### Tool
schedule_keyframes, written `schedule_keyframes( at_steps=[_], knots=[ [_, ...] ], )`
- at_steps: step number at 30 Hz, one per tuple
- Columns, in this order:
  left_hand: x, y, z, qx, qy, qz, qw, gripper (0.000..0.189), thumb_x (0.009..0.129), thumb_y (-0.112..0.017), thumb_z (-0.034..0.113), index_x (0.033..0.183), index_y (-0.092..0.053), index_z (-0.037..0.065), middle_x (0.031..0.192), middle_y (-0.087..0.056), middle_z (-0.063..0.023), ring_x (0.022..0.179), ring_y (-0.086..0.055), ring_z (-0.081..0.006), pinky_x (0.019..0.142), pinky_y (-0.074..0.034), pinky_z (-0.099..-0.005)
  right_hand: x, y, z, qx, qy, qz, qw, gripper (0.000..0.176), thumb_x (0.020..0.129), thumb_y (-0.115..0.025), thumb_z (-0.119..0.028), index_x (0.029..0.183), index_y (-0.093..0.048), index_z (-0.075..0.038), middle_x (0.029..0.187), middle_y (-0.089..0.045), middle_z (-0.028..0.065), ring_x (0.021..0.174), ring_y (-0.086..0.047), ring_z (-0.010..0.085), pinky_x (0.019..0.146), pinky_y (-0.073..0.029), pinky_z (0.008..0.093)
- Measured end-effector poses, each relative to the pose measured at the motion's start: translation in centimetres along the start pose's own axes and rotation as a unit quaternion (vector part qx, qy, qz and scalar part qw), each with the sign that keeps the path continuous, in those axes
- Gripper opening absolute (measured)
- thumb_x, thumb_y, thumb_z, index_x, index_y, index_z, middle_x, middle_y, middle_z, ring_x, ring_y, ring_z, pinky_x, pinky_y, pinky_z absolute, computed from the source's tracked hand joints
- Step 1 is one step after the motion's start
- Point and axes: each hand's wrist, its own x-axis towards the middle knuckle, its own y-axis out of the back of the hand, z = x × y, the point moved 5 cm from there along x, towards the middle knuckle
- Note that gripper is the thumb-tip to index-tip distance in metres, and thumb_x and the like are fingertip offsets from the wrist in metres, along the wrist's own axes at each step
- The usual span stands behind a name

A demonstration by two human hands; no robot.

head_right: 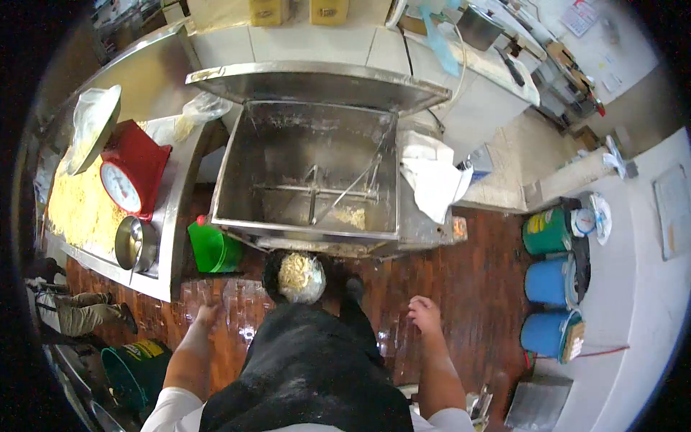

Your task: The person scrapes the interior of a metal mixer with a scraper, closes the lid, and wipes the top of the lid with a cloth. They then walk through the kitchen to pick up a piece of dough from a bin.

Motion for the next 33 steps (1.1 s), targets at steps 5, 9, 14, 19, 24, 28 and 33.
schedule_keyframes(
  at_steps=[5, 9, 14, 19, 24, 28, 33],
  knots=[
    [-7.0, -3.1, -3.4, -0.071, 0.183, 0.011, 0.981, 0.027, 0.083, -0.057, 0.035, 0.097, -0.06, 0.012, 0.074, -0.058, -0.0033, 0.063, -0.055, -0.0188, 0.042, -0.039, -0.0367, 5.2, -1.2, -17.5, -0.073, 0.286, 0.145, 0.944, 0.021, 0.086, -0.059, -0.012, 0.104, -0.062, 0.0, 0.081, -0.061, 0.0015, 0.063, -0.053, 0.0067, 0.053, -0.041, 0.0198],
    [-8.0, -7.3, -2.8, -0.35, 0.122, -0.135, 0.919, 0.028, 0.083, -0.059, 0.035, 0.098, -0.063, 0.012, 0.075, -0.059, -0.0045, 0.062, -0.054, -0.0174, 0.044, -0.038, -0.0327, 6.3, -6.3, -31.0, -0.073, 0.416, 0.067, 0.904, 0.02, 0.088, -0.059, -0.009, 0.104, -0.061, 0.003, 0.088, -0.064, 0.0065, 0.075, -0.057, 0.0109, 0.069, -0.047, 0.0238],
    [-13.8, -9.4, 12.9, -0.108, -0.008, 0.111, 0.988, 0.04, 0.08, -0.066, 0.031, 0.101, -0.064, -0.003, 0.092, -0.067, -0.0109, 0.082, -0.061, -0.0177, 0.07, -0.048, -0.0316, 2.0, -14.0, -43.7, -0.055, 0.586, -0.03, 0.808, 0.019, 0.087, -0.059, -0.009, 0.102, -0.062, 0.003, 0.089, -0.065, 0.0082, 0.077, -0.058, 0.0115, 0.071, -0.047, 0.025],
    [-15.2, -11.2, 14.8, -0.15, -0.025, 0.133, 0.979, 0.041, 0.081, -0.065, 0.028, 0.107, -0.063, -0.003, 0.099, -0.067, -0.0137, 0.087, -0.061, -0.0195, 0.077, -0.048, -0.0323, -2.4, -25.9, -50.6, -0.309, 0.695, -0.181, 0.623, 0.023, 0.081, -0.062, -0.01, 0.103, -0.062, -0.003, 0.089, -0.064, 0.0068, 0.075, -0.06, 0.0137, 0.071, -0.047, 0.0273],
    [-15.4, -14.0, 5.6, -0.278, 0.046, 0.182, 0.942, 0.038, 0.08, -0.064, 0.033, 0.104, -0.067, 0.003, 0.093, -0.067, -0.0151, 0.084, -0.063, -0.0222, 0.074, -0.048, -0.0332, 7.7, -33.7, -51.9, -0.46, 0.564, -0.259, 0.635, 0.029, 0.082, -0.062, -0.022, 0.103, -0.062, -0.003, 0.092, -0.064, 0.0133, 0.082, -0.061, 0.0267, 0.072, -0.047, 0.0358],
    [-21.0, -16.7, 0.8, -0.137, 0.033, 0.2, 0.97, 0.044, 0.078, -0.067, 0.038, 0.104, -0.066, 0.003, 0.091, -0.067, -0.0113, 0.08, -0.062, -0.0218, 0.074, -0.05, -0.0332, 18.4, -34.4, -51.0, -0.713, 0.527, -0.254, 0.386, 0.042, 0.08, -0.059, -0.034, 0.109, -0.06, -0.005, 0.107, -0.061, 0.0206, 0.101, -0.056, 0.0382, 0.089, -0.044, 0.0417],
    [-27.2, -21.5, -5.0, -0.19, 0.196, 0.216, 0.937, 0.051, 0.075, -0.066, 0.042, 0.106, -0.065, 0.002, 0.1, -0.066, -0.0162, 0.09, -0.064, -0.0263, 0.08, -0.049, -0.0343, 17.6, -36.6, -52.1, -0.728, 0.482, -0.247, 0.42, 0.042, 0.078, -0.062, -0.03, 0.108, -0.06, -0.001, 0.098, -0.063, 0.0223, 0.09, -0.06, 0.0363, 0.08, -0.046, 0.0403]
  ],
)
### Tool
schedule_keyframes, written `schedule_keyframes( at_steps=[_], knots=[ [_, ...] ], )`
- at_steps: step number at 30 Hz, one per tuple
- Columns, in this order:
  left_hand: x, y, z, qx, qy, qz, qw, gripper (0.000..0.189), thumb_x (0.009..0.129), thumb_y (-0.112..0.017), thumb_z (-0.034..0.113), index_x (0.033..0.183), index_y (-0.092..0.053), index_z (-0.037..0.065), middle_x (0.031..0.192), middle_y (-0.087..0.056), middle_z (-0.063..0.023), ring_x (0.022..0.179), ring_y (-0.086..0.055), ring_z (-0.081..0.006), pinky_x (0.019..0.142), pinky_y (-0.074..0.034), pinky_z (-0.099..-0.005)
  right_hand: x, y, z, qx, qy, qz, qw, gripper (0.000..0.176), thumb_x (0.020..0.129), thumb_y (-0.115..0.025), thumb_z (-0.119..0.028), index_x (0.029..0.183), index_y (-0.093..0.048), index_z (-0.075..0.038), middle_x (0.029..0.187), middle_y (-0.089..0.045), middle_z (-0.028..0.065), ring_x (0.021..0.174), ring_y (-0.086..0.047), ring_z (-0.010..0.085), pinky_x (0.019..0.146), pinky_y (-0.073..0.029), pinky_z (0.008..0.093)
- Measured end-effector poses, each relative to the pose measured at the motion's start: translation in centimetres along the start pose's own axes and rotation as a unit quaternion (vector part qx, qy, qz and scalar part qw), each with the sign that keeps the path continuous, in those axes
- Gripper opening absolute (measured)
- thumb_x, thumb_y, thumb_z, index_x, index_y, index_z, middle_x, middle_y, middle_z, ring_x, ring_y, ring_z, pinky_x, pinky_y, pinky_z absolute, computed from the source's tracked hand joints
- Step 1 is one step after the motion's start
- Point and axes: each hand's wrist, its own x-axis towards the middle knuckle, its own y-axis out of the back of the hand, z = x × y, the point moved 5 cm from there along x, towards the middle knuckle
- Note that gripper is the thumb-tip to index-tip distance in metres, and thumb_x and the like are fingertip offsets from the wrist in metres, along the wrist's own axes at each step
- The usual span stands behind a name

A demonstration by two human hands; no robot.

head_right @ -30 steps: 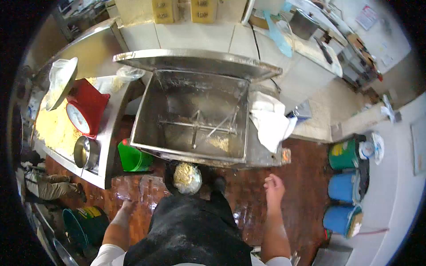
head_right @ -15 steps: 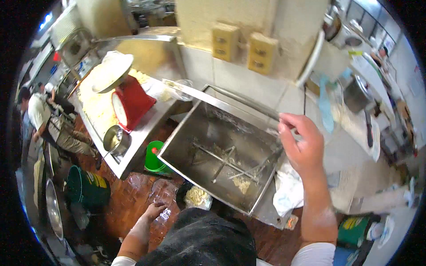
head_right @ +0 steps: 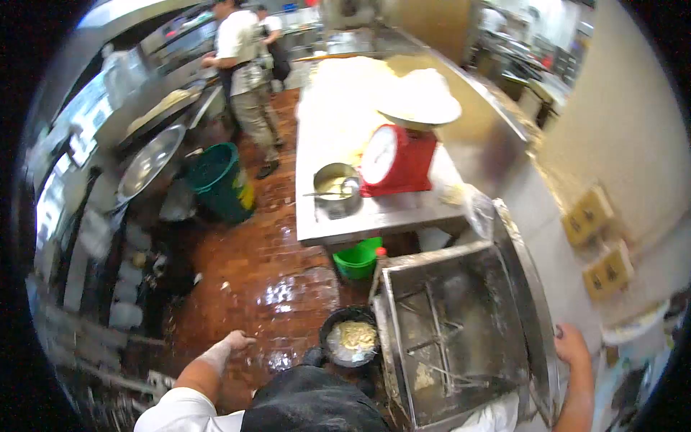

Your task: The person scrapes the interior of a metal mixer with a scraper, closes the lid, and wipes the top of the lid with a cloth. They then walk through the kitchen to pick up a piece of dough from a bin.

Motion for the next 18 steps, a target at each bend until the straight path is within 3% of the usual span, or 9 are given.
schedule_keyframes(
  at_steps=[1, 2, 5, 7, 10, 12, 13, 15, 18],
  knots=[
    [-0.6, -0.1, -2.1, 0.011, -0.07, 0.039, 0.997, 0.049, 0.075, -0.065, 0.04, 0.105, -0.065, 0.001, 0.099, -0.067, -0.0161, 0.09, -0.064, -0.0253, 0.081, -0.049, -0.0335, 1.0, -1.5, 1.4, 0.07, 0.011, 0.004, 0.997, 0.036, 0.08, -0.057, -0.022, 0.109, -0.059, 0.0, 0.1, -0.063, 0.0206, 0.094, -0.059, 0.0342, 0.083, -0.045, 0.04],
    [-4.5, 1.2, -0.7, -0.138, 0.086, 0.106, 0.981, 0.05, 0.076, -0.063, 0.041, 0.102, -0.065, -0.002, 0.097, -0.067, -0.0164, 0.09, -0.065, -0.0247, 0.081, -0.049, -0.0331, 2.0, -3.2, 2.1, 0.143, 0.016, 0.004, 0.99, 0.031, 0.083, -0.051, -0.015, 0.109, -0.059, 0.0, 0.102, -0.064, 0.019, 0.097, -0.059, 0.032, 0.085, -0.044, 0.0397],
    [-12.1, 0.0, 0.9, -0.198, 0.176, 0.099, 0.959, 0.052, 0.075, -0.063, 0.044, 0.1, -0.066, -0.002, 0.097, -0.067, -0.0166, 0.091, -0.064, -0.0255, 0.083, -0.049, -0.0333, 2.6, -3.9, -1.0, 0.22, -0.01, -0.002, 0.975, 0.029, 0.08, -0.053, -0.014, 0.105, -0.058, 0.0, 0.096, -0.062, 0.0165, 0.091, -0.059, 0.0297, 0.081, -0.045, 0.0383],
    [-10.6, -5.3, -5.0, -0.011, 0.158, 0.034, 0.987, 0.062, 0.075, -0.063, 0.05, 0.11, -0.062, 0.0, 0.107, -0.064, -0.0179, 0.099, -0.061, -0.0281, 0.088, -0.047, -0.0356, 2.4, -3.5, -2.4, 0.239, -0.022, -0.005, 0.971, 0.027, 0.079, -0.054, -0.013, 0.102, -0.057, 0.0, 0.092, -0.061, 0.0149, 0.087, -0.058, 0.0281, 0.078, -0.045, 0.0374],
    [-13.1, -10.2, -5.0, -0.036, 0.146, 0.009, 0.988, 0.054, 0.073, -0.064, 0.051, 0.106, -0.067, 0.008, 0.103, -0.065, -0.0188, 0.093, -0.062, -0.0295, 0.082, -0.048, -0.0363, 1.9, -2.5, -3.9, 0.255, -0.039, -0.001, 0.966, 0.024, 0.076, -0.056, -0.011, 0.098, -0.057, 0.0, 0.086, -0.059, 0.0124, 0.082, -0.057, 0.0258, 0.073, -0.045, 0.036],
    [-12.9, -14.8, -4.4, 0.292, -0.128, -0.206, 0.925, 0.055, 0.073, -0.064, 0.051, 0.108, -0.065, 0.008, 0.102, -0.065, -0.018, 0.093, -0.062, -0.0306, 0.083, -0.048, -0.0367, 1.8, -1.7, -4.9, 0.264, -0.039, 0.001, 0.964, 0.023, 0.075, -0.058, -0.01, 0.096, -0.056, 0.0, 0.082, -0.058, 0.0108, 0.078, -0.057, 0.0242, 0.07, -0.046, 0.0351],
    [-12.5, -15.0, -4.9, 0.291, -0.126, -0.2, 0.927, 0.055, 0.073, -0.064, 0.051, 0.108, -0.065, 0.008, 0.102, -0.065, -0.018, 0.093, -0.062, -0.0306, 0.083, -0.048, -0.0367, 1.6, -1.6, -5.4, 0.272, -0.042, 0.002, 0.961, 0.022, 0.074, -0.058, -0.01, 0.094, -0.056, 0.0, 0.08, -0.057, 0.01, 0.076, -0.056, 0.0234, 0.069, -0.046, 0.0346],
    [-13.2, -11.6, -2.3, -0.02, 0.058, -0.059, 0.996, 0.054, 0.076, -0.063, 0.048, 0.11, -0.064, 0.005, 0.101, -0.066, -0.0159, 0.093, -0.063, -0.0293, 0.081, -0.049, -0.0373, 1.0, -1.3, -6.4, 0.281, -0.047, 0.001, 0.959, 0.021, 0.073, -0.059, -0.009, 0.091, -0.055, 0.0, 0.076, -0.055, 0.0083, 0.072, -0.056, 0.0218, 0.065, -0.046, 0.0337],
    [-13.4, -8.4, -0.2, -0.202, 0.127, 0.038, 0.97, 0.043, 0.081, -0.066, 0.029, 0.111, -0.061, -0.002, 0.106, -0.065, -0.0125, 0.09, -0.064, -0.0199, 0.077, -0.053, -0.0319, 0.0, -0.3, -8.1, 0.287, -0.052, -0.003, 0.957, 0.02, 0.07, -0.061, -0.007, 0.087, -0.055, 0.0, 0.07, -0.053, 0.0059, 0.066, -0.055, 0.0195, 0.061, -0.046, 0.0323]
  ],
)
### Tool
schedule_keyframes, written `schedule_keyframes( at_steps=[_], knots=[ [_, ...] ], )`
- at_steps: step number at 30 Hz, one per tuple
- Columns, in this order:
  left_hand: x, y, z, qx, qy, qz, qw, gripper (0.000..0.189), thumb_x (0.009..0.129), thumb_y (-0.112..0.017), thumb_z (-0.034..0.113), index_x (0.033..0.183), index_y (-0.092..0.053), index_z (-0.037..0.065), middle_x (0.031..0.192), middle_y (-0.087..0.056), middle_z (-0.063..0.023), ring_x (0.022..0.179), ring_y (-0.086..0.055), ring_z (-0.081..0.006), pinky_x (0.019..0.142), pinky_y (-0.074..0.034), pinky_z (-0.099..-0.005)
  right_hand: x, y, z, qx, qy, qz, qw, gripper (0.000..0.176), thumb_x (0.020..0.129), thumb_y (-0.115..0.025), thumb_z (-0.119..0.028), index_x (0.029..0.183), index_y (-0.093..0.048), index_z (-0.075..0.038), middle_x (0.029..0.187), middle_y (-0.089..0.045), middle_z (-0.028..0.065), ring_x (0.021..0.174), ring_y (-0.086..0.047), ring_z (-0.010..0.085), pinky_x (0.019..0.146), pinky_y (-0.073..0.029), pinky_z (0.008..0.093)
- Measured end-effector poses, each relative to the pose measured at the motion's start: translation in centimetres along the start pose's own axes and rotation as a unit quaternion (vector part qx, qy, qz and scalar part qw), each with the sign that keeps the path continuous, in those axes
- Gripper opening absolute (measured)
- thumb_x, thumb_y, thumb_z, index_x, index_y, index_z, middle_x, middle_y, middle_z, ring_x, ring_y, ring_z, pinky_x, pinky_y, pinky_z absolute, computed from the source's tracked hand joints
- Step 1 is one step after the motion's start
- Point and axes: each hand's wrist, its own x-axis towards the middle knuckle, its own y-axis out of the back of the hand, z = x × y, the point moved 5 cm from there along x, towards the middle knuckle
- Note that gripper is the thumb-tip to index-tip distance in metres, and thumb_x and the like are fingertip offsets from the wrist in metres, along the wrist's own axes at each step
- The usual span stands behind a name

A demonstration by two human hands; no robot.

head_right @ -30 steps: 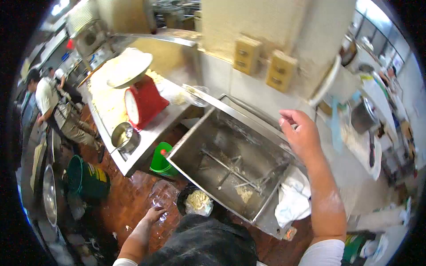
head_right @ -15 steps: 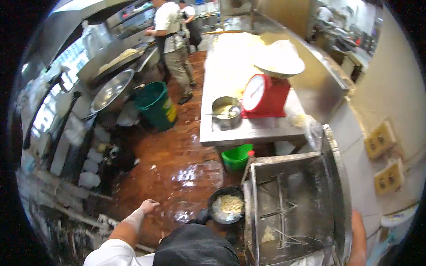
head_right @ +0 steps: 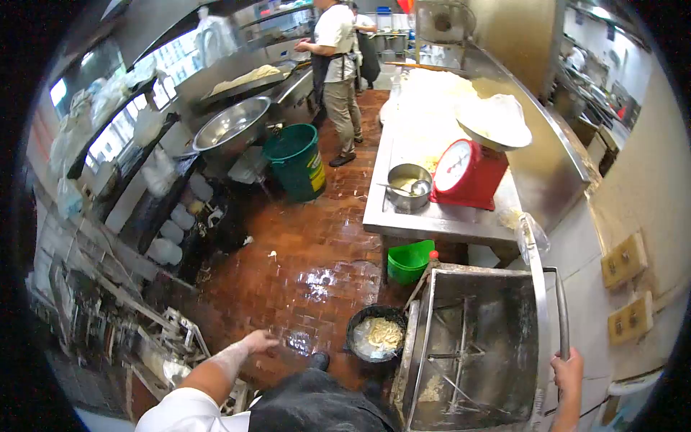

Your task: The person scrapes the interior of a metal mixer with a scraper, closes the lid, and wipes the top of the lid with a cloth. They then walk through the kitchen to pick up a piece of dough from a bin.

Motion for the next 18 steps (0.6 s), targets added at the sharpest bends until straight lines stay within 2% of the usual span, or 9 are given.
schedule_keyframes(
  at_steps=[1, 4, 5, 8, 10, 13, 14, 17, 18],
  knots=[
    [-1.6, 0.8, 1.9, -0.072, -0.059, 0.049, 0.994, 0.039, 0.08, -0.062, 0.037, 0.108, -0.065, 0.011, 0.083, -0.067, -0.0101, 0.065, -0.062, -0.0184, 0.059, -0.051, -0.0342, -0.1, 0.0, -0.6, -0.006, 0.011, -0.005, 1.0, 0.02, 0.07, -0.061, -0.007, 0.087, -0.055, 0.0, 0.07, -0.053, 0.0059, 0.066, -0.055, 0.0195, 0.061, -0.046, 0.0323],
    [-6.1, 2.0, 6.6, -0.024, -0.159, 0.051, 0.986, 0.043, 0.081, -0.054, 0.041, 0.11, -0.065, 0.012, 0.099, -0.066, -0.0148, 0.094, -0.062, -0.0275, 0.087, -0.046, -0.0356, 1.3, -1.6, -0.5, 0.033, 0.09, -0.013, 0.995, 0.018, 0.069, -0.061, -0.005, 0.085, -0.053, -0.002, 0.069, -0.051, 0.0043, 0.064, -0.052, 0.0154, 0.057, -0.043, 0.0299],
    [-5.0, 1.2, 4.8, 0.022, -0.18, 0.087, 0.98, 0.044, 0.08, -0.054, 0.042, 0.106, -0.066, 0.008, 0.1, -0.066, -0.0163, 0.095, -0.062, -0.0288, 0.086, -0.047, -0.0367, 2.1, -2.3, 0.0, 0.055, 0.149, -0.022, 0.987, 0.017, 0.069, -0.061, -0.005, 0.083, -0.052, -0.002, 0.069, -0.051, 0.0036, 0.065, -0.051, 0.0145, 0.058, -0.042, 0.0289],
    [-3.3, -2.7, -2.4, 0.0, -0.107, 0.075, 0.991, 0.049, 0.076, -0.057, 0.044, 0.103, -0.066, 0.004, 0.103, -0.065, -0.0179, 0.098, -0.061, -0.0299, 0.086, -0.047, -0.0376, 1.5, -4.1, -1.4, 0.137, 0.234, -0.023, 0.962, 0.014, 0.069, -0.06, -0.004, 0.08, -0.052, -0.001, 0.072, -0.051, 0.0032, 0.066, -0.049, 0.0147, 0.059, -0.041, 0.029],
    [-4.0, -5.1, -6.8, 0.013, -0.068, 0.047, 0.996, 0.051, 0.074, -0.059, 0.046, 0.101, -0.066, 0.003, 0.105, -0.064, -0.0188, 0.101, -0.06, -0.0315, 0.086, -0.046, -0.0392, 6.1, -3.8, 1.1, 0.135, 0.224, -0.038, 0.965, 0.056, 0.069, -0.064, -0.005, 0.12, -0.046, 0.006, 0.103, -0.053, 0.0106, 0.088, -0.055, 0.0182, 0.078, -0.046, 0.0286],
    [-6.4, -7.2, -13.4, 0.023, 0.019, 0.004, 1.0, 0.05, 0.075, -0.059, 0.045, 0.101, -0.066, 0.004, 0.106, -0.063, -0.0194, 0.101, -0.059, -0.0321, 0.087, -0.046, -0.0396, 10.8, -4.4, 1.3, 0.051, 0.325, -0.002, 0.944, 0.061, 0.073, -0.063, -0.006, 0.128, -0.04, 0.008, 0.109, -0.05, 0.0103, 0.09, -0.054, 0.0182, 0.08, -0.047, 0.0283],
    [-7.7, -7.5, -15.2, 0.003, 0.026, 0.009, 1.0, 0.05, 0.075, -0.059, 0.045, 0.101, -0.066, 0.004, 0.106, -0.063, -0.0194, 0.101, -0.059, -0.0321, 0.087, -0.046, -0.0396, 8.4, -5.0, -1.2, -0.1, 0.466, 0.187, 0.859, 0.045, 0.074, -0.062, -0.004, 0.116, -0.049, 0.003, 0.097, -0.052, 0.0053, 0.081, -0.053, 0.0143, 0.073, -0.046, 0.0253],
    [-11.1, -8.8, -21.4, -0.142, 0.071, 0.086, 0.984, 0.047, 0.076, -0.059, 0.044, 0.097, -0.067, 0.003, 0.103, -0.064, -0.0195, 0.099, -0.06, -0.0328, 0.086, -0.046, -0.0399, -16.4, -9.5, -17.5, -0.163, 0.31, -0.004, 0.937, 0.059, 0.069, -0.076, -0.037, 0.112, -0.059, 0.0, 0.112, -0.061, 0.0175, 0.101, -0.06, 0.0304, 0.082, -0.046, 0.0398],
    [-11.9, -9.7, -23.5, -0.18, 0.079, 0.105, 0.975, 0.046, 0.076, -0.059, 0.043, 0.095, -0.068, 0.003, 0.101, -0.065, -0.0197, 0.097, -0.061, -0.033, 0.085, -0.046, -0.0401, -17.8, -11.6, -18.6, -0.164, 0.347, -0.049, 0.922, 0.046, 0.075, -0.069, -0.033, 0.105, -0.062, 0.002, 0.103, -0.064, 0.0182, 0.094, -0.062, 0.0328, 0.078, -0.047, 0.042]
  ],
)
